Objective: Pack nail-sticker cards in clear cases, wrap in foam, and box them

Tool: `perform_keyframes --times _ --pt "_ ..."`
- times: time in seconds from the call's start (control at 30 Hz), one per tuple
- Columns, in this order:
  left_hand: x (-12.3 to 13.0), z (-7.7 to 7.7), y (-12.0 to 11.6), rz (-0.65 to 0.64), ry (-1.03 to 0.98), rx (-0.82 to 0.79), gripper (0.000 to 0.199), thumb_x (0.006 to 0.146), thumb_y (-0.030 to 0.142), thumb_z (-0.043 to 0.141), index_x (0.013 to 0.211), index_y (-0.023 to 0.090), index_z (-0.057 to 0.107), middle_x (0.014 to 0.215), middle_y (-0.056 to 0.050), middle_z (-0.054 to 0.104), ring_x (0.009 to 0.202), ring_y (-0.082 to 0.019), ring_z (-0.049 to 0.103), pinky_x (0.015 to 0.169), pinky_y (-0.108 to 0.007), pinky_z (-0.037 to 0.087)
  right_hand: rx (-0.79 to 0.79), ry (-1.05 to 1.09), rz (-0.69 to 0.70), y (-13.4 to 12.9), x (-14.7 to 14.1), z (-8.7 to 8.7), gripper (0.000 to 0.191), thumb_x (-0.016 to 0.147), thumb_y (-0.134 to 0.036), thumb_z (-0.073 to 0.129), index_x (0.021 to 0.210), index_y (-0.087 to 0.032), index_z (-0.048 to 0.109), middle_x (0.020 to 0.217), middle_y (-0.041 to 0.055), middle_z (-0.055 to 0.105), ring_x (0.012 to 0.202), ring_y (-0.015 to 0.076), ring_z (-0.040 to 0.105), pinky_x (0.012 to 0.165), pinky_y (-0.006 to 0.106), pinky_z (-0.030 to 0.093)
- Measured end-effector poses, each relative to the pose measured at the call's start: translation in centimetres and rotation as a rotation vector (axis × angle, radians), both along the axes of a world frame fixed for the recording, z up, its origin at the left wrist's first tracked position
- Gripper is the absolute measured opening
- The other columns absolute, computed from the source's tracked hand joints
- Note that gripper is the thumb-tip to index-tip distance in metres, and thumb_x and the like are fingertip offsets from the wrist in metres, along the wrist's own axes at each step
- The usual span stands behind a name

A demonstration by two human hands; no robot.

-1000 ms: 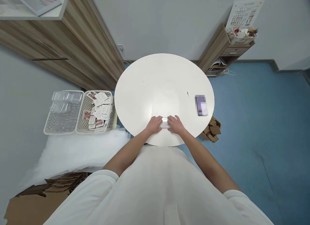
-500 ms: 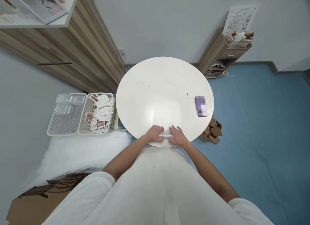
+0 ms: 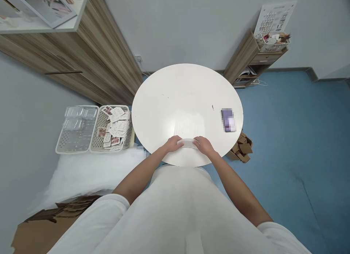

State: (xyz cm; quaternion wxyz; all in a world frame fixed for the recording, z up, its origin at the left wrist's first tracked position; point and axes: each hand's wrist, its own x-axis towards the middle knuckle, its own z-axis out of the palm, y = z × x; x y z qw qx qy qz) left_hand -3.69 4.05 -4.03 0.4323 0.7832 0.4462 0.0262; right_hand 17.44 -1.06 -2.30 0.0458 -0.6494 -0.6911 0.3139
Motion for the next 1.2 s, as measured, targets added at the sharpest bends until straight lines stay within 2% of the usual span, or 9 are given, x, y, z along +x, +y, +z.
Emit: perform_keyframes --times 0.13,0.43,0.63,0.77,0.87,0.93,1.0,1.07,1.2 --pt "0.0 -0.8 0.7 0.106 -0.048 -0.181 0.026 0.075 0.039 0.046 0.083 0.019 0.061 0.079 -0.002 0.062 0.072 -0.018 0.056 0.06 -0.027 0.043 -0.055 0.036 -0.049 1.2 0.3 -0.8 0.031 0.087 -0.037 0.036 0.105 -0.023 0.057 0.102 0.0047 0.063 0.091 0.0195 0.057 0.071 0.028 0.042" --pt "0.0 -1.9 1.1 0.417 -0.231 -0.478 0.029 0.071 0.041 0.055 0.085 0.016 0.058 0.079 -0.004 0.062 0.068 -0.016 0.058 0.058 -0.025 0.045 -0.114 0.089 -0.138 2.0 1.4 -2.5 0.029 0.087 -0.032 0.036 0.104 -0.024 0.058 0.099 0.0029 0.065 0.087 0.0187 0.06 0.069 0.028 0.043" --pt "-0.3 -2.5 1.3 0.35 0.021 -0.223 0.025 0.075 0.039 0.045 0.065 0.017 0.053 0.058 0.001 0.05 0.057 -0.013 0.051 0.048 -0.023 0.036 -0.131 0.049 -0.138 2.2 1.2 -2.9 0.027 0.085 -0.03 0.039 0.098 -0.022 0.061 0.101 0.0043 0.064 0.09 0.0185 0.059 0.071 0.027 0.044" --pt "-0.4 -2.6 1.3 0.318 0.099 -0.158 0.021 0.072 0.032 0.046 0.057 0.018 0.048 0.055 0.0 0.047 0.057 -0.015 0.049 0.051 -0.025 0.034 -0.134 0.043 -0.156 2.1 1.0 -3.1 0.027 0.084 -0.028 0.04 0.1 -0.021 0.06 0.104 0.0044 0.063 0.093 0.0183 0.058 0.074 0.027 0.043" --pt "-0.3 -2.3 1.0 0.317 0.143 -0.109 0.015 0.072 0.031 0.046 0.069 0.018 0.054 0.068 -0.004 0.055 0.07 -0.02 0.054 0.058 -0.028 0.038 -0.131 0.057 -0.181 2.0 0.9 -3.2 0.025 0.083 -0.027 0.041 0.101 -0.022 0.058 0.105 0.0031 0.063 0.093 0.0172 0.058 0.073 0.026 0.043" --pt "-0.1 -1.8 0.7 0.327 0.187 0.046 0.027 0.071 0.031 0.049 0.093 0.018 0.055 0.092 -0.009 0.058 0.088 -0.025 0.053 0.069 -0.033 0.04 -0.122 0.077 -0.206 1.9 1.0 -3.3 0.023 0.083 -0.027 0.042 0.101 -0.023 0.056 0.104 0.0025 0.063 0.092 0.0169 0.058 0.071 0.026 0.043" --pt "0.3 -1.2 0.4 0.271 0.21 0.267 0.048 0.071 0.032 0.051 0.116 0.018 0.045 0.116 -0.012 0.049 0.107 -0.029 0.044 0.083 -0.038 0.036 -0.114 0.093 -0.209 1.8 1.0 -3.3 0.021 0.082 -0.027 0.042 0.098 -0.023 0.056 0.1 0.0021 0.063 0.089 0.0169 0.058 0.07 0.026 0.043" --pt "1.0 -0.7 0.2 0.094 0.191 0.405 0.059 0.071 0.035 0.052 0.125 0.019 0.036 0.127 -0.012 0.041 0.116 -0.03 0.036 0.092 -0.041 0.029 -0.106 0.087 -0.191 1.9 0.9 -3.4 0.02 0.083 -0.026 0.04 0.095 -0.023 0.056 0.096 0.0022 0.064 0.085 0.0166 0.058 0.068 0.026 0.043" --pt "2.5 -0.6 0.0 -0.27 0.173 0.396 0.066 0.064 0.041 0.06 0.124 0.021 0.038 0.123 -0.011 0.045 0.115 -0.03 0.037 0.095 -0.043 0.023 -0.089 0.015 -0.155 1.9 0.6 -3.4 0.023 0.085 -0.026 0.036 0.094 -0.021 0.057 0.096 0.0056 0.062 0.084 0.0171 0.057 0.069 0.027 0.041"
